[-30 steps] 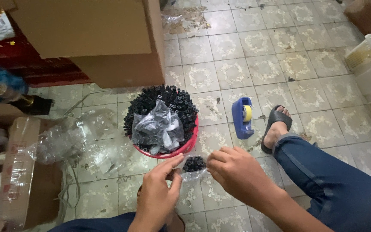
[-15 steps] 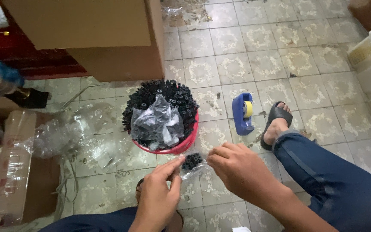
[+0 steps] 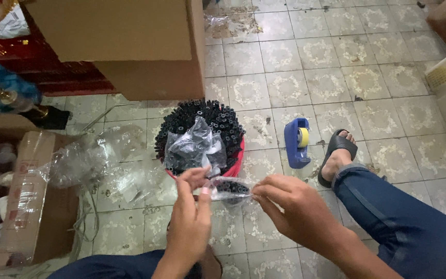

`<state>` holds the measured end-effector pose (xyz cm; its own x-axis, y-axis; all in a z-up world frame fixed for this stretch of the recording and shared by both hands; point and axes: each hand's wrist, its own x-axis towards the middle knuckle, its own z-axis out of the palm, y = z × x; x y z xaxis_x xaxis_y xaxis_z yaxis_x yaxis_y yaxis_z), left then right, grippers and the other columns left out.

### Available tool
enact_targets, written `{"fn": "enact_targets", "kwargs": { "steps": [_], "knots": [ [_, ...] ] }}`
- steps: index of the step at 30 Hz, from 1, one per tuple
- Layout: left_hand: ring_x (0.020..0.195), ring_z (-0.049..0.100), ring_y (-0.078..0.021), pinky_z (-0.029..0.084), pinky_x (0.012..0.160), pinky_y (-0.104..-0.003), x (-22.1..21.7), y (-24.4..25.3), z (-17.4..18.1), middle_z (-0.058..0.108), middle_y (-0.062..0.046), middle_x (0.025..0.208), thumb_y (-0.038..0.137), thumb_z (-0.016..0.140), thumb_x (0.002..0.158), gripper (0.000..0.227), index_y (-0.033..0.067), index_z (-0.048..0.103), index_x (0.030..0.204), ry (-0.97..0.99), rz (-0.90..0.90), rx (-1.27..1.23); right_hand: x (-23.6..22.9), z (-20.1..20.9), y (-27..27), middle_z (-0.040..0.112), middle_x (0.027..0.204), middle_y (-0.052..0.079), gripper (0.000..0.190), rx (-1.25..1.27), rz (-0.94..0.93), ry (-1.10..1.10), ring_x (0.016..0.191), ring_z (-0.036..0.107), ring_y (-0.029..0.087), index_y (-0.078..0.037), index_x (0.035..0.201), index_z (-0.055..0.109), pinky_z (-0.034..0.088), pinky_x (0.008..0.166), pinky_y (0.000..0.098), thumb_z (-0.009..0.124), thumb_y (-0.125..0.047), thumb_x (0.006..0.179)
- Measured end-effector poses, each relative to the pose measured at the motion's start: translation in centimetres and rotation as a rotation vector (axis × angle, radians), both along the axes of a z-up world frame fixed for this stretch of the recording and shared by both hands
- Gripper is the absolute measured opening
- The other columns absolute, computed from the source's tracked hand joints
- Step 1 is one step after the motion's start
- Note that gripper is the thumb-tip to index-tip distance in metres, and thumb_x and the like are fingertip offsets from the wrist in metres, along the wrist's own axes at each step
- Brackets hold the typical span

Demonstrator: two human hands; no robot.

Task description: The person places black plastic components into small clear bags by hand, taking them from a red bucket and sealing the bags.

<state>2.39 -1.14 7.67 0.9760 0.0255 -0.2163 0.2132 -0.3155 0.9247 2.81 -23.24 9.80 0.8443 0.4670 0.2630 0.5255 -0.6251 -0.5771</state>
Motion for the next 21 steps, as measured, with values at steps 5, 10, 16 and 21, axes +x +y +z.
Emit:
{"fn": "enact_targets", "kwargs": {
  "steps": [5,10,16,21],
  "knots": [
    [0.13,0.057,-0.0123,0.042,0.109,-0.033,0.1,-0.1,-2.9,0.056,0.006,0.154,0.049,0.022,0.096,0.063,0.0247,0.038,0.152,0.223,-0.026,-0.078,-0.6,2.0,-0.5,0.072,0.101,0.009,0.01,0.088,0.048,-0.019,0.095,0.068,0.027,-0.007,0.105,0.066,0.052,0.078,0.0393,0.065,-0.006,0.095],
    [0.14,0.057,-0.0221,0.033,0.116,-0.034,0.5,-1.4,-3.1,0.036,0.009,0.167,0.078,0.024,0.075,0.101,0.0351,0.015,0.167,0.623,-0.074,-0.174,-0.9,2.3,-0.7,0.075,0.108,0.01,0.008,0.103,0.111,0.008,0.117,0.071,0.031,-0.007,0.1,0.068,0.052,0.091,0.0451,0.066,-0.004,0.093],
    [0.07,0.062,-0.012,0.063,0.07,-0.028,0.2,-2.5,-7.3,0.057,-0.003,0.097,0.016,0.084,0.081,0.043,0.0132,0.05,0.107,0.16,0.306,-0.296,-1.9,-2.0,-0.5,0.069,0.101,0.005,0.005,-0.327,0.252,0.07,0.099,0.062,0.028,-0.016,0.095,0.072,0.043,0.084,0.0422,0.067,-0.017,0.094],
    [0.088,0.083,-0.0156,0.062,0.077,-0.025,0.2,-2.1,-7.3,0.062,-0.002,0.104,0.013,0.08,0.088,0.023,0.0143,0.06,0.077,0.108,0.152,-0.173,-1.3,-1.4,-0.4,0.069,0.097,0.002,0.014,-0.416,0.169,0.318,0.089,0.065,0.027,-0.018,0.097,0.073,0.048,0.074,0.044,0.062,-0.026,0.099]
  ]
}}
